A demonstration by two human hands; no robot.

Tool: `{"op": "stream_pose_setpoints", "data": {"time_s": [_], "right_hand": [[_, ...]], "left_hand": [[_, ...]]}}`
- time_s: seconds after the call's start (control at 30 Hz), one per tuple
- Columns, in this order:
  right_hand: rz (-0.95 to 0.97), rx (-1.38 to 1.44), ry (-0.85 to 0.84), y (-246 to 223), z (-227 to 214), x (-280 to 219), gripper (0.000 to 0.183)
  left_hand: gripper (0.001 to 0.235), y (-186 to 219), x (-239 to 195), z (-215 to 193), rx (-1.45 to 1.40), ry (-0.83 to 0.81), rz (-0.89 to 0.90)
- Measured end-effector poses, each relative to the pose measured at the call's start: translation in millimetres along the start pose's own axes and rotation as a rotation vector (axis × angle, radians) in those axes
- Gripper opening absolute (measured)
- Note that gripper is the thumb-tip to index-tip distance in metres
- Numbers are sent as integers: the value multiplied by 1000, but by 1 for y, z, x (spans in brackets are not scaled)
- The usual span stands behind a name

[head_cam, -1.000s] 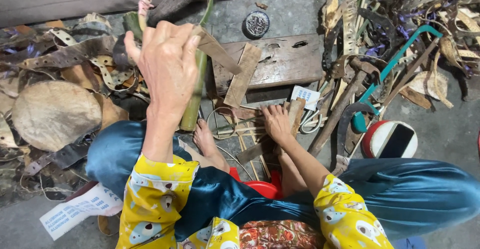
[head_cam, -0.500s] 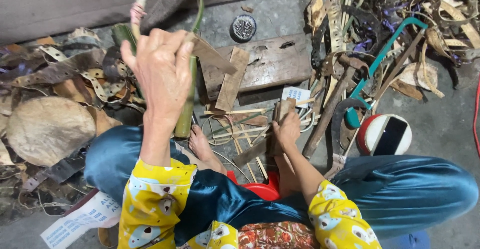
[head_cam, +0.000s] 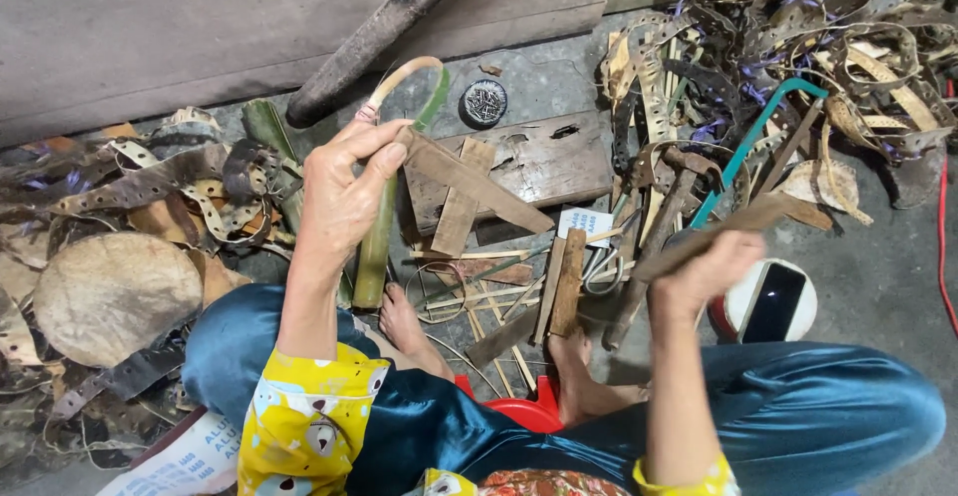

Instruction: The person weaves thin strips of bamboo or rattan around a circular frame to form a basket. They interlace the strips by hand, occasionally adjusting the frame and pulling the material taut. The process continues with repetitive weaving motions.

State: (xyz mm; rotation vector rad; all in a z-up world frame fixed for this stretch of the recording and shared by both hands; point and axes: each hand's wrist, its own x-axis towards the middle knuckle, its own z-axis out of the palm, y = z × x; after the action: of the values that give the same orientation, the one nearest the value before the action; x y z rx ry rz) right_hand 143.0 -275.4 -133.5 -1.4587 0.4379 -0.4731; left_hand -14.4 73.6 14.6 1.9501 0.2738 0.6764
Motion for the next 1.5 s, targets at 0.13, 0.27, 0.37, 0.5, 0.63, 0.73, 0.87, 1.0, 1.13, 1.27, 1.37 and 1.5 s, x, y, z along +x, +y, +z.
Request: {"op": "stream_pose_setpoints", "data": {"time_s": [0.13,0.27,0.37,0.5,0.63,0.73,0.87,1.0,1.13,1.27,1.37,1.5], "right_hand": [[-89,65,63,-19,-75,89,10],[116,303,104,-8,-157,160,17],[-70,303,93,-38,-166,153,19],[-277,191,-173,-149,-85,8,35],[-564,-250,-886,-151,-29,-79,25],[-120,-205,-1072,-118,13,-110,19],[-185,-267,-982,-100,35,-113,21],[-218,-286,-1013,-83,42,-114,18],[-210,-242,-1058,-89,51,-116,20],[-201,-168,-1027,-65,43,-123,19],[-248,-165,-1017,-75,42,-133,25],[-247,-104,-968,-95,44,-138,21]], "left_hand": [[17,2,-2,-7,30,25,7],[16,4,-5,-17,92,64,28],[15,5,-5,-13,116,83,33],[17,15,3,8,159,-18,17],[25,28,-2,21,343,-83,40],[20,31,-11,26,143,-107,-79],[19,19,-28,30,31,-157,-93],[20,18,-33,35,-92,-172,-51],[20,15,-37,41,-108,-147,-40],[18,21,-41,51,-168,-7,-116],[17,23,-46,58,-182,42,-148],[22,18,-49,62,-202,-4,-164]]}}
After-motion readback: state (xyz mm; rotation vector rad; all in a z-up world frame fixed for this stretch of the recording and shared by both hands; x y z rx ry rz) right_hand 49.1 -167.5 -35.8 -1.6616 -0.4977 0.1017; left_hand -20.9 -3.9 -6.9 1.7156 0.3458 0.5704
